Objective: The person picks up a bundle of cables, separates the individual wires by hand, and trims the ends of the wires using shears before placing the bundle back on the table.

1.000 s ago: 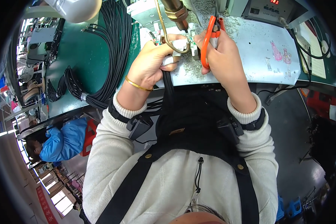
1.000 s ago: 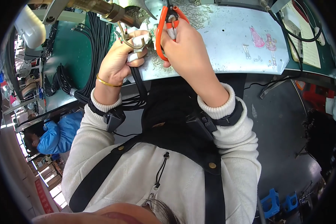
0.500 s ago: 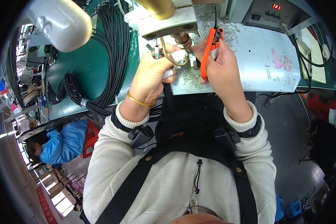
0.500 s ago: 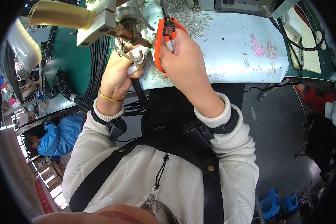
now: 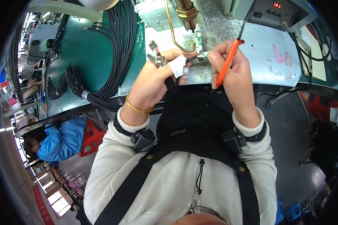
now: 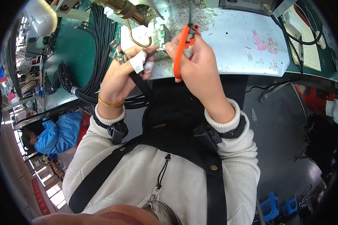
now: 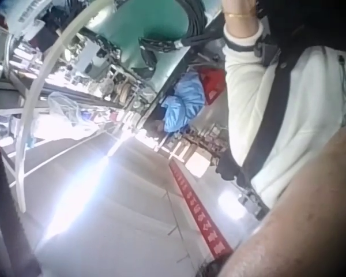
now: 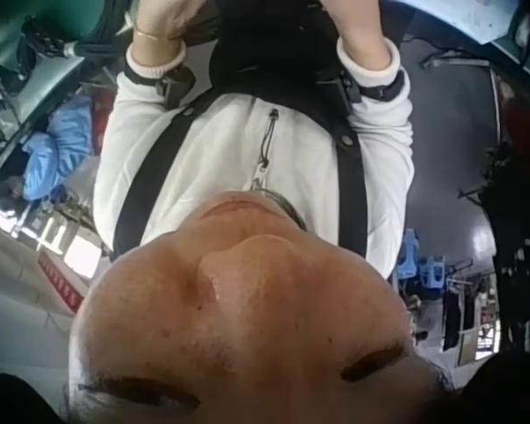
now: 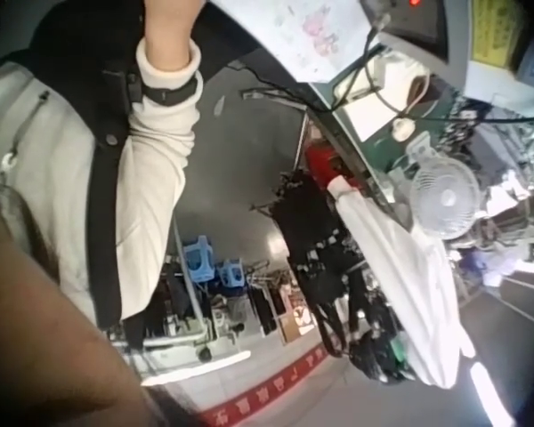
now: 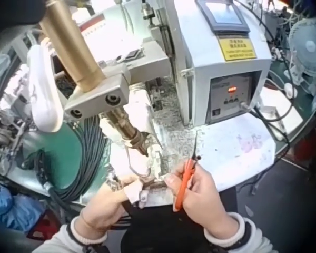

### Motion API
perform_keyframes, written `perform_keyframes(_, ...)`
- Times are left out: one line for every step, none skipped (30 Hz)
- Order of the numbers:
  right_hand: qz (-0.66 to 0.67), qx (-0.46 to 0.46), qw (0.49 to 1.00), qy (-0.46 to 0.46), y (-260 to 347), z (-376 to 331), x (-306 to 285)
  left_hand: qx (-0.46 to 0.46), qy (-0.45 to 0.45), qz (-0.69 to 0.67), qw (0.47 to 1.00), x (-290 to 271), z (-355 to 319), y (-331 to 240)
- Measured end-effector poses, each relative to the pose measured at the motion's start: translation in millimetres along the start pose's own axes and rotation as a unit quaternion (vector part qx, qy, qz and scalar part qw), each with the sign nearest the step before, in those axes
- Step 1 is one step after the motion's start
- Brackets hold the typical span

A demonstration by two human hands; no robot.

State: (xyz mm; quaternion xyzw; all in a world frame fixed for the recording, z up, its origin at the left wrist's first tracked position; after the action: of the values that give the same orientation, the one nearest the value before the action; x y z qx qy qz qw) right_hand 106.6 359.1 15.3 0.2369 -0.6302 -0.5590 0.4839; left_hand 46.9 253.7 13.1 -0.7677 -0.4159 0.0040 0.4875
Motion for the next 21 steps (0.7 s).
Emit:
perform_keyframes(0.0,0.0,1.0,0.001,0,-4,2,0.053,-0.035,0.072,0.995,1,-5,-5)
perform_keyframes(-0.117,-0.08,0.99,-0.023,15,-7,-4,0.105,-0.07,0.143,0.982,3,-11,-10)
perform_keyframes(-0.231,-0.158,0.959,-0.048,33,-12,-5,0.155,-0.104,0.213,0.959,7,-18,-15)
perform_keyframes(-0.34,-0.233,0.908,-0.071,51,-20,-3,0.155,-0.104,0.213,0.959,6,-20,-10)
perform_keyframes(-0.341,-0.233,0.908,-0.071,54,-25,0,0.147,-0.089,0.226,0.959,9,-21,-1)
perform_keyframes(-0.338,-0.252,0.907,-0.019,60,-29,13,0.139,-0.074,0.239,0.958,14,-22,5)
perform_keyframes(-0.333,-0.27,0.903,0.034,65,-33,26,0.131,-0.059,0.252,0.957,18,-23,11)
perform_keyframes(-0.327,-0.287,0.896,0.087,67,-37,38,0.131,-0.058,0.252,0.957,19,-24,14)
perform_keyframes(-0.328,-0.287,0.896,0.086,66,-38,37,0.121,-0.043,0.261,0.957,25,-25,18)
perform_keyframes(-0.319,-0.271,0.905,0.079,61,-37,33,0.113,-0.029,0.27,0.956,30,-26,20)
perform_keyframes(-0.31,-0.254,0.913,0.071,55,-35,28,0.104,-0.015,0.28,0.954,34,-26,22)
perform_keyframes(-0.3,-0.237,0.922,0.064,51,-34,23,0.104,-0.014,0.28,0.954,35,-27,21)
perform_keyframes(-0.3,-0.238,0.922,0.063,52,-34,20,0.09,-0.017,0.213,0.973,28,-27,20)
perform_keyframes(-0.301,-0.211,0.928,0.058,47,-34,14,0.075,-0.02,0.145,0.986,22,-27,20)
perform_keyframes(-0.302,-0.184,0.934,0.053,43,-33,8,0.06,-0.022,0.075,0.995,18,-26,22)
perform_keyframes(-0.303,-0.157,0.939,0.048,40,-33,6,0.059,-0.021,0.076,0.995,19,-27,22)
perform_keyframes(-0.303,-0.157,0.939,0.047,42,-33,6,0.092,-0.052,0.098,0.99,16,-30,17)
perform_keyframes(-0.222,-0.069,0.972,0.046,27,-33,4,0.124,-0.083,0.12,0.982,14,-34,12)
perform_keyframes(-0.136,0.021,0.989,0.045,13,-36,6,0.156,-0.114,0.142,0.971,12,-38,6)
perform_keyframes(-0.048,0.11,0.992,0.043,-1,-43,10,0.155,-0.113,0.142,0.971,13,-38,7)
perform_keyframes(-0.048,0.11,0.992,0.042,-1,-42,9,0.188,-0.107,0.17,0.961,18,-40,4)
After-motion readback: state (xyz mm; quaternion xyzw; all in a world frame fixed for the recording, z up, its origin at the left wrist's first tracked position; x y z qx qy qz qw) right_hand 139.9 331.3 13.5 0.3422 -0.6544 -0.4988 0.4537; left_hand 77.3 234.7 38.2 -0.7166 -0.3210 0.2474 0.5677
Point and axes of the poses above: each hand's wrist, its own z-axis towards the middle knuckle, its own x-axis out of the palm, y = z × x, the point moved 10 cm from there along z, towards the middle knuckle, and after that the axes turned 13 degrees about -x, right-handed, at the moved point
